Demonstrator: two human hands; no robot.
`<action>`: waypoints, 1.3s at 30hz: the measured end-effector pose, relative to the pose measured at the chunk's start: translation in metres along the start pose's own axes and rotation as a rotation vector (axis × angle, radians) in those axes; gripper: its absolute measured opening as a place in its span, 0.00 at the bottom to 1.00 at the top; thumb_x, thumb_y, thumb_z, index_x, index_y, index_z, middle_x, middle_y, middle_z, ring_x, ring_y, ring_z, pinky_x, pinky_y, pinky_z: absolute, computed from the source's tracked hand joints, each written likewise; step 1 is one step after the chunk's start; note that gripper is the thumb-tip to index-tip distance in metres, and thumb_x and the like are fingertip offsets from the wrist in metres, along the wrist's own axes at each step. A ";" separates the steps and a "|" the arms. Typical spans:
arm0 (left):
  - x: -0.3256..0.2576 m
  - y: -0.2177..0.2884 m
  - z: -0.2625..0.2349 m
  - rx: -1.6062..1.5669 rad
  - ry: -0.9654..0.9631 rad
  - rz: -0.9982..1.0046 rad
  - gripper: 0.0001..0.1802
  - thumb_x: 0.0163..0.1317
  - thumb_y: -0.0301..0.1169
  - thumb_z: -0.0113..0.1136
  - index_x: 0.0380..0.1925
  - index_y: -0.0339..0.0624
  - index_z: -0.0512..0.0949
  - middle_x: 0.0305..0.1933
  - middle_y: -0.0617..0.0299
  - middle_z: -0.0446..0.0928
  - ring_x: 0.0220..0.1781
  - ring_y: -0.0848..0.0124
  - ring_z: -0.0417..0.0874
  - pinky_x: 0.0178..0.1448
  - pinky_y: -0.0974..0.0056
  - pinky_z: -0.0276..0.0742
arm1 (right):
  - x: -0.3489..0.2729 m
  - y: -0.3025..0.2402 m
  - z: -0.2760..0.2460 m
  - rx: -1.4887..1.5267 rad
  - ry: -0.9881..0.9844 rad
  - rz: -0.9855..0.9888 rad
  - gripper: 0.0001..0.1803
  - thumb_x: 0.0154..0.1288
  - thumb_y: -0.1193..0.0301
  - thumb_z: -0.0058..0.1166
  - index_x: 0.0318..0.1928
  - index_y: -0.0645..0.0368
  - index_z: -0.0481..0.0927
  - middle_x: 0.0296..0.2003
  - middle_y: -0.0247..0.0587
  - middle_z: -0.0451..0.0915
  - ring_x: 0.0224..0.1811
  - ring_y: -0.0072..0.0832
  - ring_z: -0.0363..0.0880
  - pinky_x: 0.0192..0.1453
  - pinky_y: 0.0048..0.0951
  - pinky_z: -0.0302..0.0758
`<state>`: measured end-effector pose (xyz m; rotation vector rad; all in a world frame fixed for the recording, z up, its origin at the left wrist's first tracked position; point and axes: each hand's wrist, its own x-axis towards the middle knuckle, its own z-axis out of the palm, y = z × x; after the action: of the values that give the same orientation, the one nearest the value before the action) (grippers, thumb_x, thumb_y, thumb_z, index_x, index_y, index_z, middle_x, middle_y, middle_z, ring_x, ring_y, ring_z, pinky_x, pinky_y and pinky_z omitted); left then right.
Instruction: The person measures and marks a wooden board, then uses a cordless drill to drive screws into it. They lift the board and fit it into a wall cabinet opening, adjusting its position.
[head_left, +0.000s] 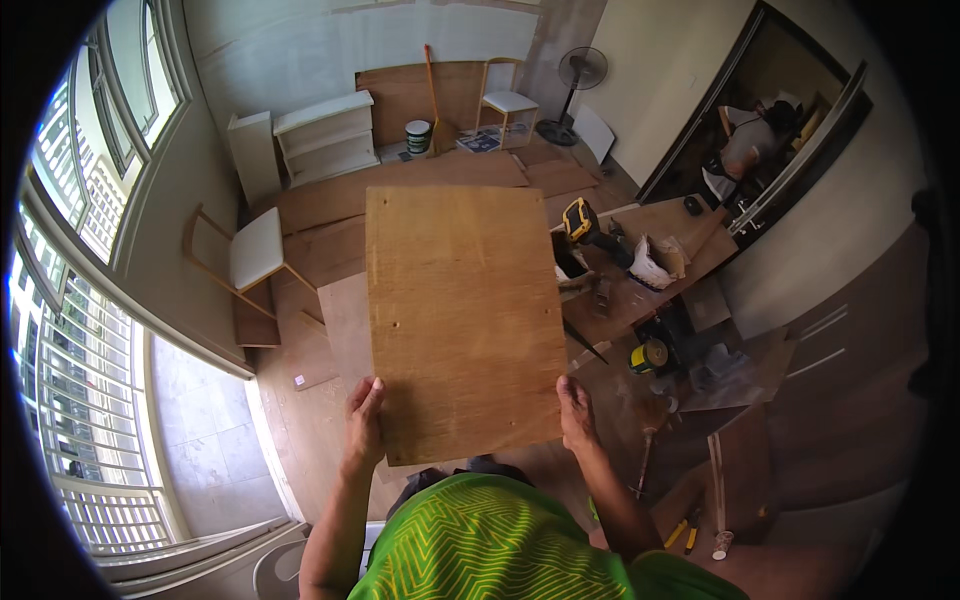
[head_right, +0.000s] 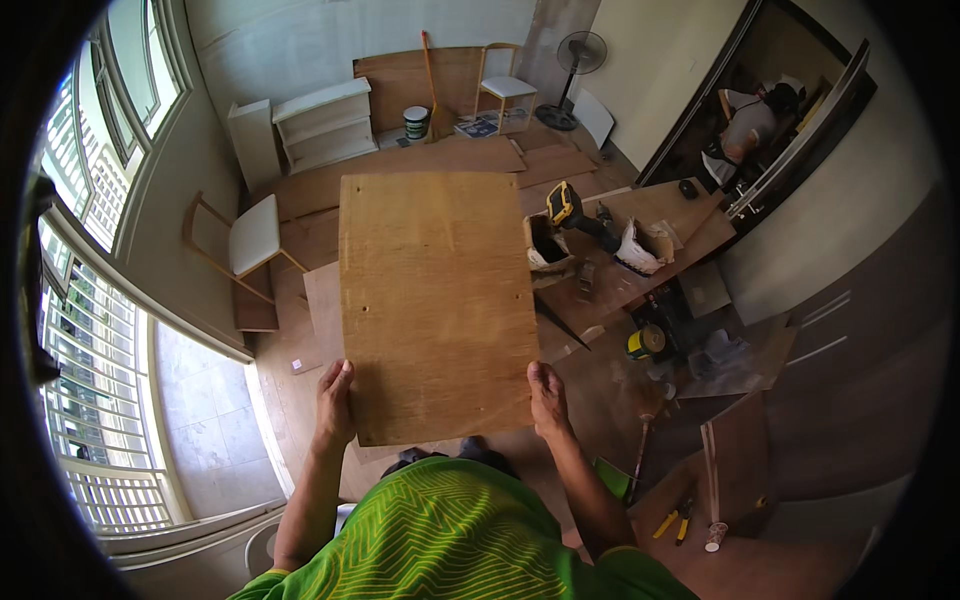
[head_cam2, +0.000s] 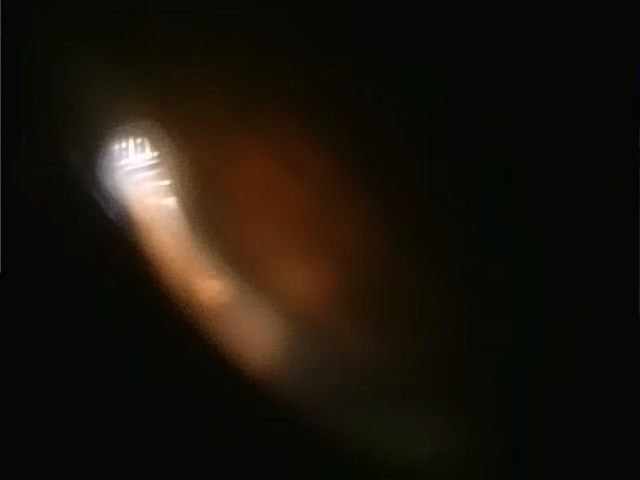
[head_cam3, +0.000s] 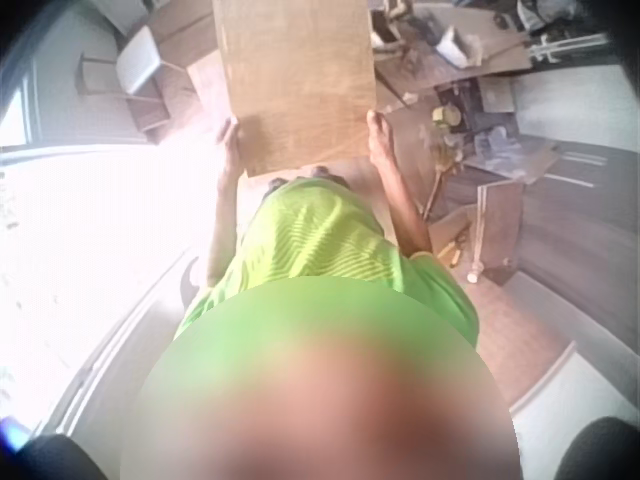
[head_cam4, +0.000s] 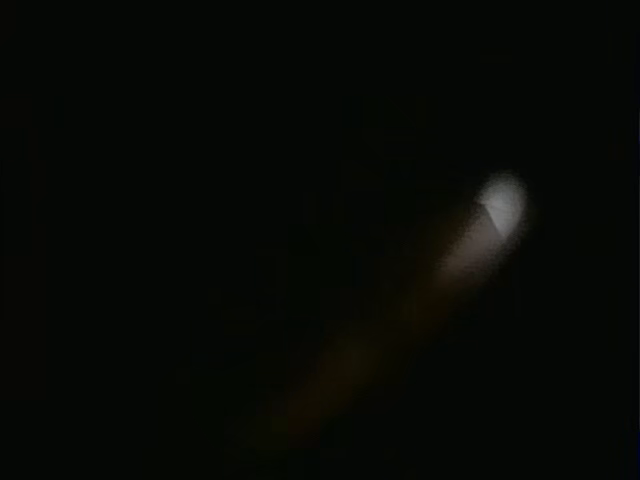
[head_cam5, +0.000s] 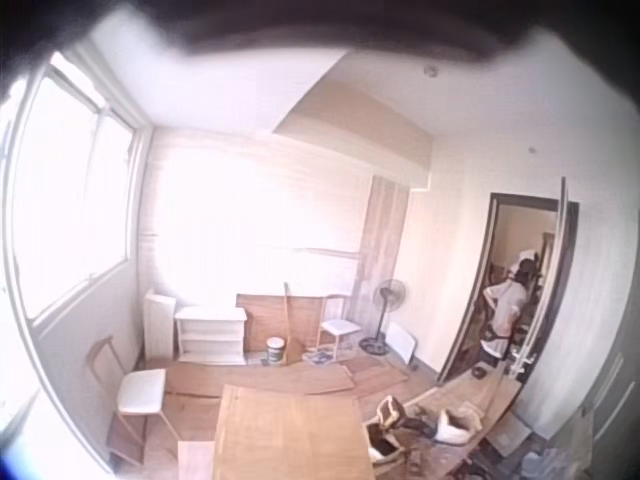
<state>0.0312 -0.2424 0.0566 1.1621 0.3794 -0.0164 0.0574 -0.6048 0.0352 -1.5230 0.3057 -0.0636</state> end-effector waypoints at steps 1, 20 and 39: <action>0.000 0.010 0.004 0.019 -0.074 0.064 0.16 0.78 0.42 0.56 0.51 0.42 0.81 0.40 0.70 0.78 0.38 0.79 0.74 0.42 0.68 0.71 | 0.001 0.001 -0.007 0.028 -0.015 0.011 0.20 0.81 0.53 0.54 0.50 0.59 0.81 0.43 0.29 0.79 0.48 0.18 0.72 0.56 0.26 0.72; -0.017 -0.049 0.095 0.149 -0.044 0.346 0.34 0.78 0.34 0.55 0.79 0.33 0.59 0.78 0.56 0.68 0.76 0.67 0.67 0.80 0.61 0.58 | 0.015 -0.007 -0.088 -0.147 -0.084 -0.246 0.31 0.81 0.62 0.55 0.78 0.58 0.65 0.38 0.25 0.75 0.40 0.15 0.69 0.48 0.18 0.71; 0.004 -0.045 0.153 0.114 -0.304 0.147 0.23 0.79 0.35 0.50 0.68 0.35 0.73 0.60 0.61 0.80 0.61 0.72 0.76 0.68 0.65 0.70 | -0.045 -0.015 -0.136 -0.025 0.293 -0.044 0.16 0.82 0.58 0.53 0.45 0.59 0.80 0.33 0.22 0.70 0.36 0.13 0.63 0.41 0.20 0.65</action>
<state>0.0695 -0.3967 0.0677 1.2754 0.0233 -0.0861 -0.0154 -0.7270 0.0546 -1.5453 0.5075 -0.3208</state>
